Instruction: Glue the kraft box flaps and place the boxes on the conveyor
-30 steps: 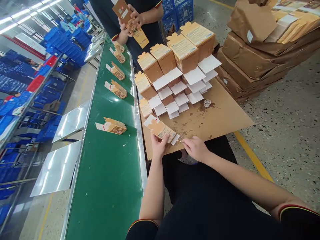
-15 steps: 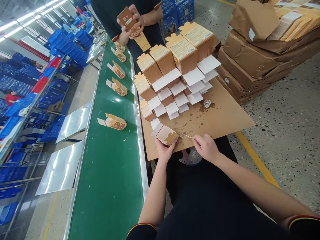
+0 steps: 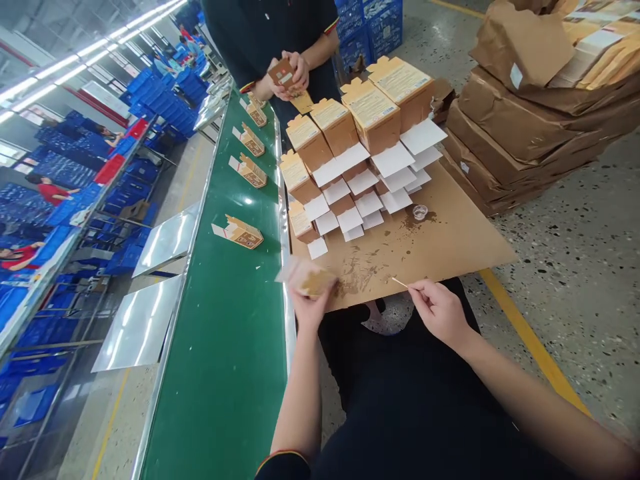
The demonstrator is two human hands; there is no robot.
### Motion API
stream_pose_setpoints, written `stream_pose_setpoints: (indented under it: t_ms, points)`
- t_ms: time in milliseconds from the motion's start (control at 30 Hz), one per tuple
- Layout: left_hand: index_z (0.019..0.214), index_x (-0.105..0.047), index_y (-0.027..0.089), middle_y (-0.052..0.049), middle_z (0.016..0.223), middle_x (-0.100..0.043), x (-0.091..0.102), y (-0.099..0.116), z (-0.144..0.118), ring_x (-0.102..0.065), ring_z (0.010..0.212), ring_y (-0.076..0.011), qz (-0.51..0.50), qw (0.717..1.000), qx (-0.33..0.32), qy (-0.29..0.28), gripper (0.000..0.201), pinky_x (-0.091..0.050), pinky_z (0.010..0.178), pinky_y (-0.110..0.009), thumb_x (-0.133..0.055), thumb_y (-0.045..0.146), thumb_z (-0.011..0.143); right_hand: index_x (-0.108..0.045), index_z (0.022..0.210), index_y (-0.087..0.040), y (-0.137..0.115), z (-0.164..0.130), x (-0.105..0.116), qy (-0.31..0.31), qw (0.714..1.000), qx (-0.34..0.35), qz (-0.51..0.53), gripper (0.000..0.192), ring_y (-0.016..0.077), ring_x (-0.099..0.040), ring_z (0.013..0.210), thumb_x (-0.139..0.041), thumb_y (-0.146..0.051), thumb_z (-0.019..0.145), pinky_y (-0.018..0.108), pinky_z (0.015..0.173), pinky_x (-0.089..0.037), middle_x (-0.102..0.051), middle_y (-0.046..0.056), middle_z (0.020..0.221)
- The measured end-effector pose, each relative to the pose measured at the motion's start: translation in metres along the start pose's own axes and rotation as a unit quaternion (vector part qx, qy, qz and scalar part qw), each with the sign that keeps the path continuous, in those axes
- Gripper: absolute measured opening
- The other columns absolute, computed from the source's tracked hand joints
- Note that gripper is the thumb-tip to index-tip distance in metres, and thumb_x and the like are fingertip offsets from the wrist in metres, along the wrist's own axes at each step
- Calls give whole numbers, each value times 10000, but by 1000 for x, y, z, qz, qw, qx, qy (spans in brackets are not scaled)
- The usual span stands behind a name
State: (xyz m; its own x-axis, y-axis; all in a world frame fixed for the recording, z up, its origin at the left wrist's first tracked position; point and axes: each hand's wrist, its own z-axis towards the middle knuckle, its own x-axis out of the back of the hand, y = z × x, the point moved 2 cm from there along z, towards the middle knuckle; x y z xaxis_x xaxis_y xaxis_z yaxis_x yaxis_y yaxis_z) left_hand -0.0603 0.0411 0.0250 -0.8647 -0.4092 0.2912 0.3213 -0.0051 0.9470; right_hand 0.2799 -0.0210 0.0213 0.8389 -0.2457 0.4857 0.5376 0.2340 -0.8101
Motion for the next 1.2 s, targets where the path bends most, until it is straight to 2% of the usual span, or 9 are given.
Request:
stream_pose_setpoints:
  t_ms: [233,367,433,567,667,767,867,1033,1200]
  points:
    - [1365,-382,315,-147,1572,-603,160,-19,39,-638,1512,-421,44,976,30,209,1013,-559,1254,-661,-1068,513,646,-755,955,-244,7,9,13,3,999,-43,24,421,155,-534,536,-570,-569,1149,295,561,-433,-539,-29,583]
    - [1342,-351,297,-163,1535,-583,180,-44,36,-636,1496,-394,76,974,84,198,978,-534,1274,-641,-1039,470,669,-760,943,-234,7,15,14,6,999,-42,30,483,143,-516,511,-570,-631,1144,289,533,-421,-543,-28,577]
    - [1402,-329,290,-178,1567,-532,180,-47,28,-581,1539,-375,124,955,56,265,993,-485,1313,-639,-1012,422,694,-760,938,-232,10,13,21,23,998,-43,36,472,138,-513,509,-584,-618,1144,285,525,-420,-546,-28,584]
    - [1412,-425,262,-155,1514,-529,152,-34,12,-588,1481,-335,214,893,-114,379,690,-454,1326,-622,-832,343,862,-769,947,-227,20,4,44,82,995,-60,25,445,134,-509,507,-639,-612,1127,291,515,-426,-563,-18,598]
    - [1331,-598,244,-119,1350,-658,81,-18,19,-689,1320,-301,216,939,-206,170,355,-536,1245,-575,-667,290,986,-763,935,-235,27,9,55,110,991,-74,16,499,147,-514,508,-648,-693,1098,310,504,-431,-575,-3,598]
    - [1395,-701,251,-146,1401,-732,-4,-4,32,-694,1378,-321,213,947,-229,-79,373,-521,1269,-572,-633,261,1029,-760,929,-249,29,24,58,108,991,-79,12,536,157,-505,505,-639,-751,1076,329,499,-426,-568,3,595]
    - [1453,-715,249,-180,1509,-715,-55,-2,38,-648,1489,-362,206,939,-226,-155,432,-485,1309,-607,-675,263,1023,-757,927,-256,29,36,59,111,991,-75,10,523,155,-476,494,-644,-746,1071,339,490,-409,-570,7,597]
    - [1268,-748,239,-149,1304,-759,-48,-7,51,-718,1326,-329,136,970,-195,-56,280,-543,1226,-555,-700,285,996,-757,948,-264,32,35,66,125,990,-64,27,480,178,-531,524,-662,-718,1072,349,523,-465,-613,22,619]
    - [1258,-661,216,-128,1345,-710,-8,25,158,-709,1303,-264,-17,982,-27,188,261,-567,1160,-429,-651,352,1035,-751,919,-258,38,37,65,120,990,-67,24,524,175,-515,511,-650,-751,1065,346,506,-447,-588,17,601]
